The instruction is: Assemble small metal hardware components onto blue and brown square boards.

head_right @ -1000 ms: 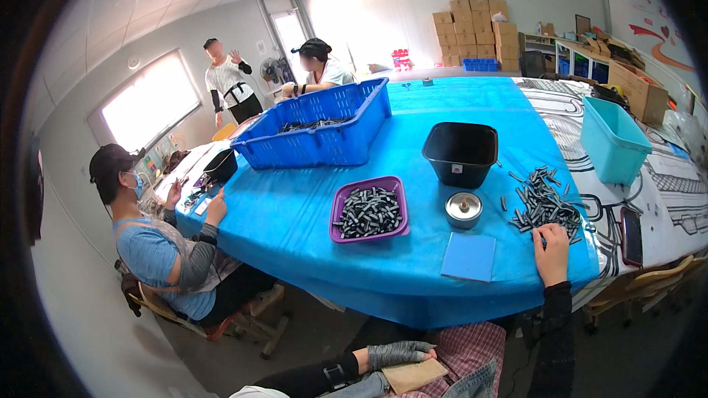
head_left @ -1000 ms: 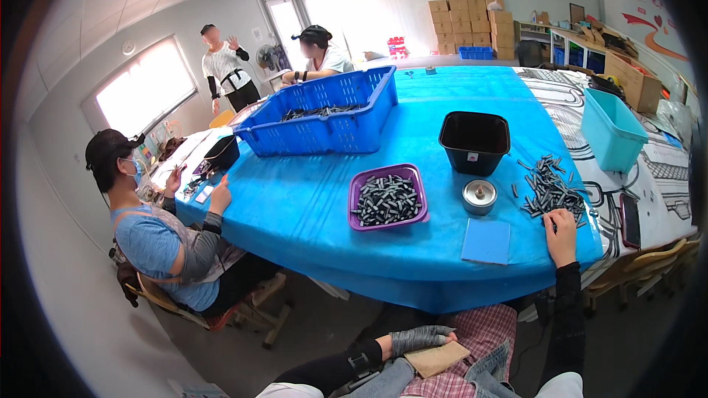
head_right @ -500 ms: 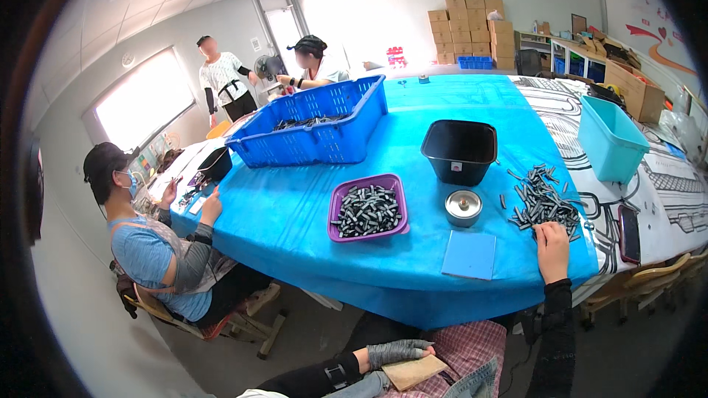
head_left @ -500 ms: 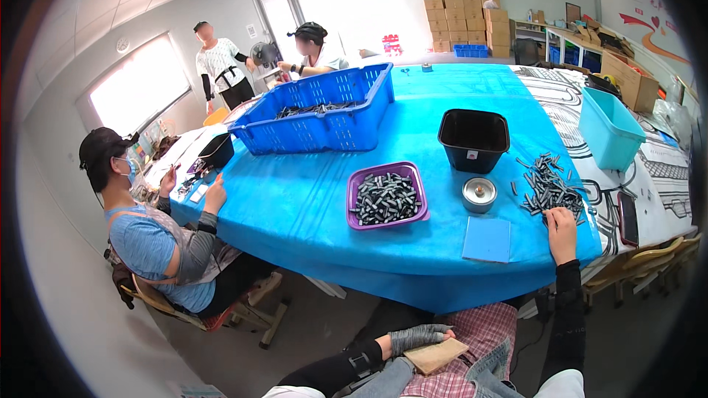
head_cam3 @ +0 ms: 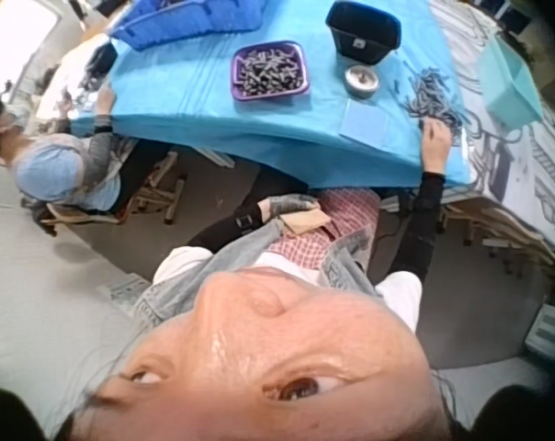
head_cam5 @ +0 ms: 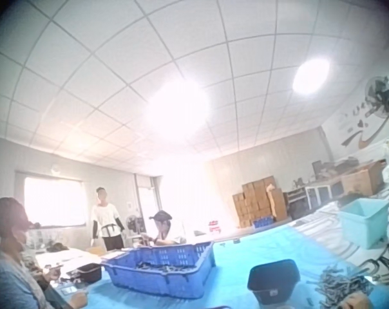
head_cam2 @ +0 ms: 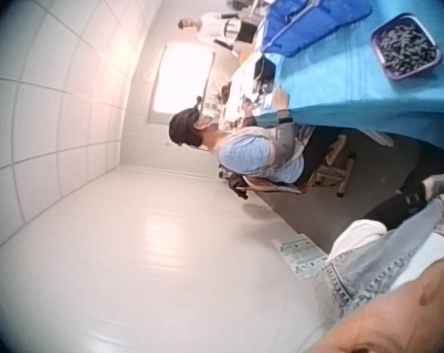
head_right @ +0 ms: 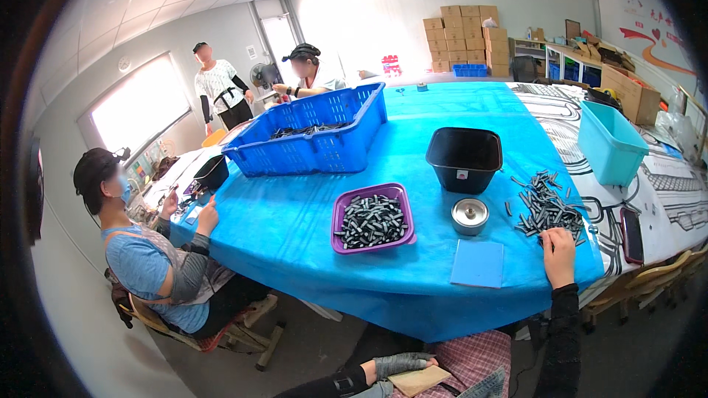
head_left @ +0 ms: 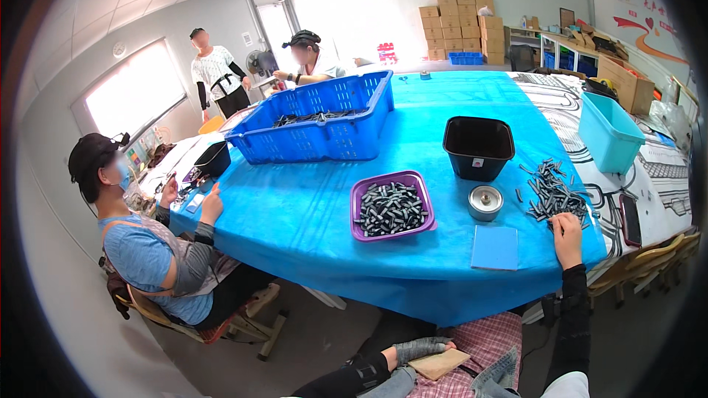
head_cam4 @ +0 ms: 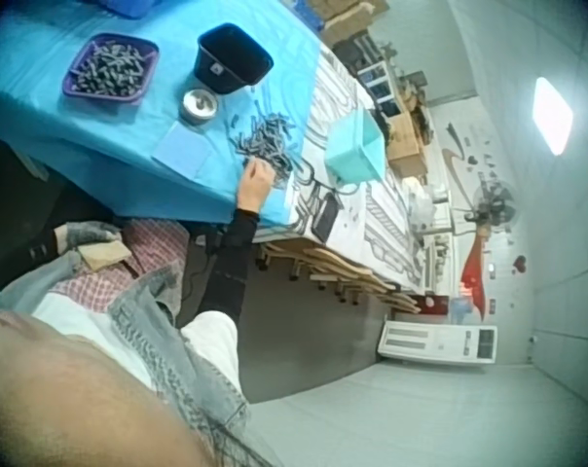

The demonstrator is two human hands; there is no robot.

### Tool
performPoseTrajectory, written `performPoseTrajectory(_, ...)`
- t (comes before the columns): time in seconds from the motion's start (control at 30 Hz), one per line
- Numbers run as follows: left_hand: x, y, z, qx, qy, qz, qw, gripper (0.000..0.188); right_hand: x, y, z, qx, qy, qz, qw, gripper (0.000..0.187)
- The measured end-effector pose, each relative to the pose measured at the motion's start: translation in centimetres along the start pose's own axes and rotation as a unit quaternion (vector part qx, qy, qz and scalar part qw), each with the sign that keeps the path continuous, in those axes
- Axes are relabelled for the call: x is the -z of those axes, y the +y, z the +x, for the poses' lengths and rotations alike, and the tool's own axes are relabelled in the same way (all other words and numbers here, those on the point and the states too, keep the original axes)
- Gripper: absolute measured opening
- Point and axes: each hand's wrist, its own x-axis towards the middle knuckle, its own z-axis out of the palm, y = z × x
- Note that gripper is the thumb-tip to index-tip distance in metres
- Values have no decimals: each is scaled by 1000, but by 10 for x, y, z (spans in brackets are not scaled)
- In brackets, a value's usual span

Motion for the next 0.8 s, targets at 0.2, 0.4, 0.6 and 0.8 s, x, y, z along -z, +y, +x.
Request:
performPoseTrajectory(0.2, -3, 9, -5, 26, -12, -73, 997, 36, 2, -2, 1, 0, -3, -3, 1000, 17)
performPoseTrajectory(0.4, -3, 8, 1, 6, -28, -3, 1000, 37, 2, -4, 2, -4, -15, -1, 1000, 17)
performPoseTrajectory(0.6, 6, 5, 7, 4, -53, 38, 998, 46, 3, -4, 2, -5, -16, -12, 1000, 17)
performPoseTrajectory(0.8, -9, 15, -4, 16, -20, 57, 998, 49, 6, -4, 0, -10, -20, -13, 1000, 18)
